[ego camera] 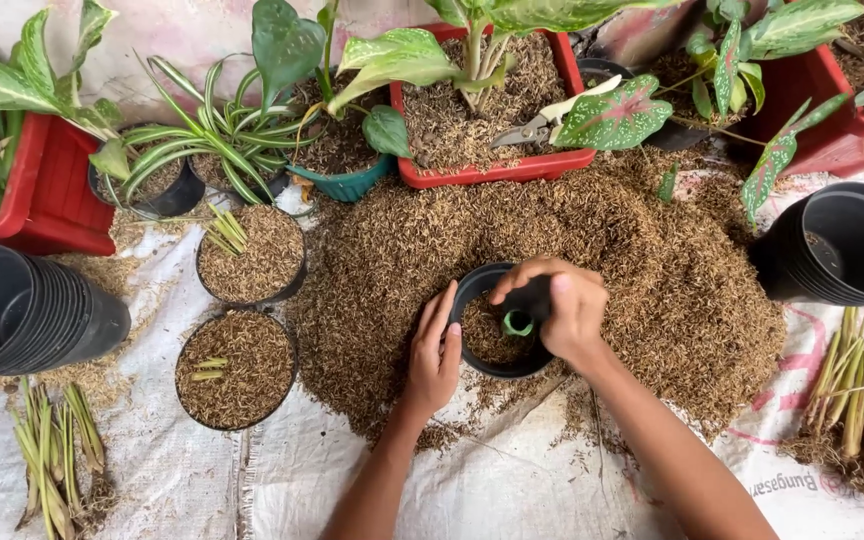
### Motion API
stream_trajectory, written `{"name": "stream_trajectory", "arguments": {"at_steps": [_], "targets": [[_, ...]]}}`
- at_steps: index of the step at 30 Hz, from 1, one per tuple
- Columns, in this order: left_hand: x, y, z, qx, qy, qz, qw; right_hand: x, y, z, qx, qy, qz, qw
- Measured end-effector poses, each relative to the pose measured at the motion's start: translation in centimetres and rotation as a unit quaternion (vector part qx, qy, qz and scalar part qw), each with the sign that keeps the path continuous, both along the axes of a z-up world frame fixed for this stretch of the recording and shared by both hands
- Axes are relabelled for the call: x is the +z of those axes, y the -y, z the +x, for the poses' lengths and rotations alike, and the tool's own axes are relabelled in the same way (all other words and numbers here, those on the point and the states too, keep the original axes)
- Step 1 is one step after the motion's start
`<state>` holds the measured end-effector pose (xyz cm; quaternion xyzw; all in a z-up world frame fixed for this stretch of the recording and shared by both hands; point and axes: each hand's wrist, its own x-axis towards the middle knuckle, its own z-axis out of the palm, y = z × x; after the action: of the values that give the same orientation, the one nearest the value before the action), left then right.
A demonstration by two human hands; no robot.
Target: Planting lemongrass stalks into small plastic pots using a hand trowel and soil mix.
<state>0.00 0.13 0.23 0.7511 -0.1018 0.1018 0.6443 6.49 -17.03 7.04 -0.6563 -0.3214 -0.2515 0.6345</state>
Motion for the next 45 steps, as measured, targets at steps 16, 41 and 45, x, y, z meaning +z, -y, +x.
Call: {"name": "stream_trajectory", "arguments": {"at_steps": [16, 41, 45], "targets": [[0.0, 0.0, -0.1, 0.000, -0.006, 0.000, 1.000, 1.2, 1.3, 1.4, -0.033, 0.035, -0.021, 0.999], [-1.5, 0.0, 0.2, 0.009, -0.004, -0.004, 1.000, 0.9, -0.7, 1.8, 0.008, -0.083, 0.123, 0.989], [-1.4, -0.1, 0.3, 0.005, 0.006, -0.022, 1.000, -2.1, -1.5, 2.4, 0.007, -0.099, 0.142, 0.985]]}}
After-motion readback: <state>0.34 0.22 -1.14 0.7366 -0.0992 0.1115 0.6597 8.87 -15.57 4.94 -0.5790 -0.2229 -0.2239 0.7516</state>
